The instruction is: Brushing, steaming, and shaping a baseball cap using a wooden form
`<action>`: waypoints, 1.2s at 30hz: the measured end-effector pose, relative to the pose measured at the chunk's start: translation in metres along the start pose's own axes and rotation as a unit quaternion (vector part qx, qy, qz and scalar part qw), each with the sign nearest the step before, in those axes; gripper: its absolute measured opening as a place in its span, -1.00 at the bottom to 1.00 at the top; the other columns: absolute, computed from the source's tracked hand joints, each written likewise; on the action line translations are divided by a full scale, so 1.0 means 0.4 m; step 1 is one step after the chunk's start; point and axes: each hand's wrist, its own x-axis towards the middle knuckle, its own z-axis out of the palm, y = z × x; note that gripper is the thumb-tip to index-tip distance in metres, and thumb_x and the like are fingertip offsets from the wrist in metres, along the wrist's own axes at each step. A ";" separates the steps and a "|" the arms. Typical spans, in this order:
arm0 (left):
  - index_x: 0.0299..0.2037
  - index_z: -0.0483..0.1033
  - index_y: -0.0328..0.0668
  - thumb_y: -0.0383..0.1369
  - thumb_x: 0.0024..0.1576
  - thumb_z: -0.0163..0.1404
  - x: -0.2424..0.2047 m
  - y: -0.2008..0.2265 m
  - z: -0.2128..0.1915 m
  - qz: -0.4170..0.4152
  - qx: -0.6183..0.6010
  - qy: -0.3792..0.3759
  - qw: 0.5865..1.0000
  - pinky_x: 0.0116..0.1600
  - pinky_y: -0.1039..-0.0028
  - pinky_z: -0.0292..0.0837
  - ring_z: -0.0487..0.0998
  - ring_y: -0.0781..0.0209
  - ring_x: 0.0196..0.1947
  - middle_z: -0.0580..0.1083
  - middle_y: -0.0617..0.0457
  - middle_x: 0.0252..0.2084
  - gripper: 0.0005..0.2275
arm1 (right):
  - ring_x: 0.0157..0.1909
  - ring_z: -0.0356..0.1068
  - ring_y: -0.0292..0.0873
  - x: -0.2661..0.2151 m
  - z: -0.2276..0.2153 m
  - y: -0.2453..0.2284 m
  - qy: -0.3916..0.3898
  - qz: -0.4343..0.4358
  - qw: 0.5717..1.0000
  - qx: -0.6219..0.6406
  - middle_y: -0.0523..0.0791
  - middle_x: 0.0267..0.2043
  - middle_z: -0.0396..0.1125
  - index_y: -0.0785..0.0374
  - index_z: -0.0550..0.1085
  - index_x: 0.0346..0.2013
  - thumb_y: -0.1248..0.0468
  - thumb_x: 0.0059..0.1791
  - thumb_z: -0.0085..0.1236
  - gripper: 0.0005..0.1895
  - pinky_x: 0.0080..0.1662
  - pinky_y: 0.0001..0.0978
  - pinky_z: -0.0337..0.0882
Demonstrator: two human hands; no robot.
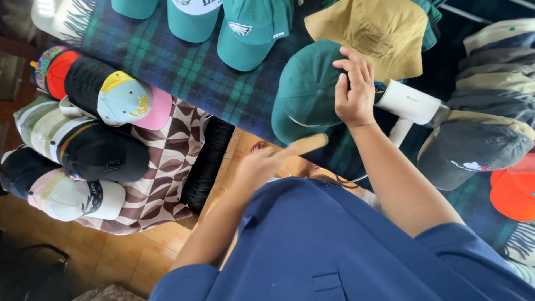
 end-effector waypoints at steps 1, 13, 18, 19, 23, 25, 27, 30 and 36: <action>0.38 0.29 0.44 -0.25 0.16 -0.13 -0.045 -0.083 0.076 -0.002 0.002 0.001 1.000 -0.31 0.14 0.48 0.56 -0.04 -0.26 0.41 0.08 -0.24 -0.49 | 0.24 0.31 0.22 -0.003 0.001 0.001 0.001 -0.001 1.000 0.003 0.15 0.23 0.30 0.39 0.42 -0.03 0.40 0.14 -0.25 -0.76 0.25 0.02 0.22; 0.42 0.17 0.58 0.04 0.21 -0.27 0.004 -0.018 0.112 -0.352 -0.285 0.033 0.891 0.06 0.11 0.44 0.59 -0.30 -0.10 0.59 -0.08 0.02 -0.50 | 0.19 0.33 0.22 0.004 0.003 -0.006 0.012 -0.006 1.000 -0.001 0.17 0.22 0.32 0.39 0.42 -0.03 0.43 0.13 -0.24 -0.76 0.23 0.02 0.24; 0.38 0.31 0.16 -0.07 0.23 -0.14 0.048 -0.051 0.039 -0.337 -0.338 0.209 0.853 0.15 0.40 0.38 0.59 0.15 0.11 0.56 0.08 0.17 -0.52 | 0.22 0.32 0.22 0.003 -0.004 -0.011 0.007 -0.005 1.000 -0.003 0.17 0.20 0.32 0.40 0.42 -0.03 0.41 0.13 -0.24 -0.76 0.25 0.03 0.21; 0.38 0.31 0.16 -0.07 0.23 -0.14 0.068 -0.031 0.020 -0.331 -0.337 0.208 0.856 0.15 0.40 0.38 0.59 0.15 0.11 0.56 0.08 0.17 -0.52 | 0.22 0.32 0.22 0.003 -0.003 -0.005 0.012 -0.003 1.000 -0.006 0.17 0.20 0.32 0.40 0.42 -0.03 0.41 0.13 -0.24 -0.76 0.25 0.03 0.21; 0.37 0.34 0.17 -0.05 0.18 -0.15 0.158 -0.098 0.034 -0.356 -0.393 0.122 0.839 0.16 0.46 0.36 0.56 0.20 0.13 0.52 0.11 0.23 -0.49 | 0.26 0.32 0.19 -0.012 0.014 -0.006 0.024 0.019 0.999 -0.013 0.14 0.23 0.33 0.39 0.44 -0.03 0.43 0.13 -0.23 -0.76 0.28 0.00 0.22; 0.33 0.40 0.01 -0.07 0.16 -0.14 0.177 -0.128 0.032 -0.349 -0.382 0.103 0.850 0.18 0.42 0.35 0.54 0.11 0.18 0.52 0.02 0.22 -0.48 | 0.27 0.32 0.18 -0.026 0.015 -0.013 0.029 0.034 0.999 -0.021 0.14 0.23 0.33 0.38 0.44 -0.03 0.44 0.13 -0.23 -0.76 0.29 0.00 0.22; 0.37 0.32 0.06 -0.12 0.23 -0.15 0.161 -0.098 -0.038 -0.276 -0.373 0.158 0.872 0.34 0.42 0.25 0.41 0.19 0.34 0.43 0.12 0.33 -0.52 | 0.27 0.30 0.20 -0.025 0.018 -0.018 0.021 0.074 0.996 -0.036 0.12 0.26 0.31 0.34 0.43 0.02 0.38 0.17 -0.23 -0.75 0.30 0.02 0.21; 0.42 0.23 0.43 -0.07 0.23 -0.09 0.069 -0.009 -0.056 -0.327 -0.404 0.095 0.849 0.35 0.10 0.35 0.42 -0.16 0.28 0.46 -0.15 0.25 -0.51 | 0.29 0.27 0.29 -0.058 0.032 -0.007 0.066 0.135 0.989 -0.015 0.11 0.29 0.31 0.25 0.47 0.11 0.43 0.15 -0.10 -0.73 0.27 0.09 0.26; 0.39 0.28 0.51 -0.09 0.26 -0.07 0.066 -0.116 -0.166 -0.267 -0.353 0.115 0.889 0.25 0.04 0.42 0.51 -0.34 0.12 0.53 -0.37 0.09 -0.56 | 0.42 0.14 0.20 -0.107 0.050 -0.048 0.032 0.272 0.960 -0.054 0.01 0.46 0.08 0.06 0.34 0.36 0.31 0.22 -0.16 -0.60 0.38 0.07 0.21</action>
